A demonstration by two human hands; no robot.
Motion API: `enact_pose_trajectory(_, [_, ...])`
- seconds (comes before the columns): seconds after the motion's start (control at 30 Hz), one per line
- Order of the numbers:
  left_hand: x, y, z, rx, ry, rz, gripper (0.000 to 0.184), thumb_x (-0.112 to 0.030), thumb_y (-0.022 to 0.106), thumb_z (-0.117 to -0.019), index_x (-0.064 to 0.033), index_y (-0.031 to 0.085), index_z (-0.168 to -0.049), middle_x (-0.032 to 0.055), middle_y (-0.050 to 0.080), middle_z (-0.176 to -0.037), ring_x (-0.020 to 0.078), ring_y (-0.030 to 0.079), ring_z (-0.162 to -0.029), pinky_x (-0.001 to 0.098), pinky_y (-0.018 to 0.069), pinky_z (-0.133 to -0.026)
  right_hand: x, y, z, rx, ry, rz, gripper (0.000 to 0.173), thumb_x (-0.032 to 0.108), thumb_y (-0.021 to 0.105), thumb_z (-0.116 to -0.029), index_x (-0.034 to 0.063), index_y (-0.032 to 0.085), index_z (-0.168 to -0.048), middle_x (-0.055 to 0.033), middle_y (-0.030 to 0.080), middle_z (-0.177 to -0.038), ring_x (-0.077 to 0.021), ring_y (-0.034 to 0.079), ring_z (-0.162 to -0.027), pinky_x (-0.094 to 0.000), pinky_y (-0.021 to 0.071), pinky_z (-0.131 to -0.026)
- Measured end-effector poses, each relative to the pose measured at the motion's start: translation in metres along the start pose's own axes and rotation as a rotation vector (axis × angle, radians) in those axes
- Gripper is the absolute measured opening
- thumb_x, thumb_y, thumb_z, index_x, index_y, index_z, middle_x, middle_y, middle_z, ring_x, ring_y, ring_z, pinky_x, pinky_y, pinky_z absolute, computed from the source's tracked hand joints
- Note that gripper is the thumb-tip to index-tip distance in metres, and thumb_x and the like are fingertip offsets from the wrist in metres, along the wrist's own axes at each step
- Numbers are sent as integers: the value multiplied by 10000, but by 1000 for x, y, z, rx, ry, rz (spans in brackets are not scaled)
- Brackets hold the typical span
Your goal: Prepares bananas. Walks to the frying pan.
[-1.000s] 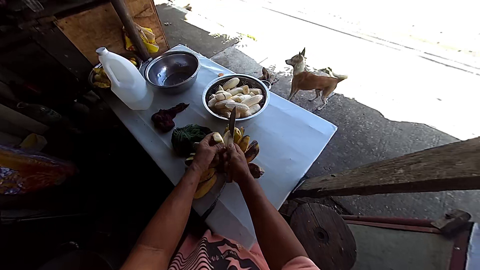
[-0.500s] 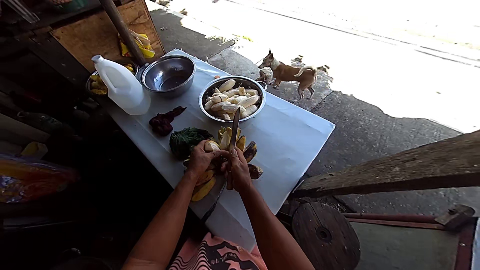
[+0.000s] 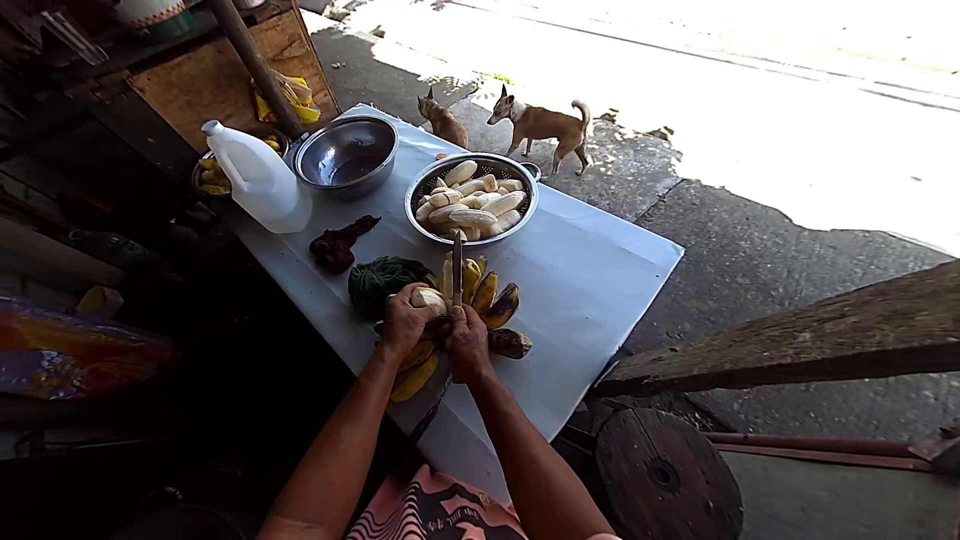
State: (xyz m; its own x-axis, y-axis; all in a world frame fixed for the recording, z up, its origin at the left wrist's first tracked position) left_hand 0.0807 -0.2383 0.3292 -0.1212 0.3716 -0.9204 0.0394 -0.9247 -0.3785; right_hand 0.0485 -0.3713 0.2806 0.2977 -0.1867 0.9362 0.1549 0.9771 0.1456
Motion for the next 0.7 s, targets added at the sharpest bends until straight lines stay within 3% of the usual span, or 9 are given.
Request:
enact_pose_trajectory(0.1, [-14,4,14,160,149,-333,492,-123,767,-880,-81,634,-1352,121,677,-1263,219,663,-1138,437,530,-1016,4,-2,1,4,73,-87,339,287,370,-1132,24,579,-1174,-78,568,-651,-147,497,-449,-292,457,-433])
enact_pose_trajectory(0.2, [-19,7,23,216,230,-513,465,-116,693,-922,-109,633,-1383,118,630,-1372,242,610,-1260,451,476,-1096,15,-11,11,36,126,-75,333,298,381,-1131,20,564,-1145,-82,595,-681,-142,505,-452,-277,458,-433])
enact_pose_trajectory(0.27, [-16,-1,22,177,109,-413,519,-39,673,-891,-121,620,-1401,133,646,-1286,239,634,-1162,439,512,-1023,25,-19,25,43,95,-70,295,270,436,-1118,15,555,-1206,-81,671,-770,-127,523,-457,-257,457,-431])
enact_pose_trajectory(0.37, [-2,-7,12,127,-18,-85,569,47,643,-851,-104,616,-1398,130,720,-1115,167,690,-831,340,580,-716,29,-21,38,93,-85,-188,335,87,562,-1035,-11,498,-1350,-126,701,-1046,-136,596,-563,-251,495,-465])
enact_pose_trajectory(0.43, [3,-7,8,131,-66,111,530,94,621,-844,-75,646,-1345,132,708,-1035,131,583,-607,277,472,-493,26,-17,32,143,-142,-172,439,23,588,-971,-3,491,-1398,-140,684,-1130,-157,630,-617,-265,510,-477])
enact_pose_trajectory(0.5, [3,-9,5,152,-107,170,502,114,607,-843,-64,658,-1310,127,694,-985,112,520,-526,250,419,-433,26,-15,22,159,-165,-67,483,24,607,-941,26,495,-1411,-129,675,-1121,-157,645,-642,-275,529,-494])
enact_pose_trajectory(0.57, [2,-10,3,181,-125,164,488,117,599,-853,-64,656,-1303,121,684,-974,106,501,-515,244,406,-427,25,-15,11,177,-176,65,603,58,635,-938,57,430,-1505,-128,661,-1115,-154,653,-670,-293,555,-541])
enact_pose_trajectory(0.7, [1,-7,3,217,-130,177,471,115,582,-857,-67,667,-1282,118,705,-1017,110,535,-547,246,414,-437,25,-17,-5,200,-236,308,696,109,684,-917,65,385,-1545,-148,663,-1141,-178,680,-738,-350,600,-667])
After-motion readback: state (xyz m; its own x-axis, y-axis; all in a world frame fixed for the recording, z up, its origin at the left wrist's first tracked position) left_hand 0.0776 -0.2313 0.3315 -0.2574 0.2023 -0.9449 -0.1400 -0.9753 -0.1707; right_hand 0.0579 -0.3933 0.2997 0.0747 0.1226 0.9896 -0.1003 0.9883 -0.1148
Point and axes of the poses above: each hand's wrist, its own z-axis away from the middle knuckle, its own y-axis out of the palm, x = y × z, the point moved 5 cm from there along -z, towards the middle knuckle
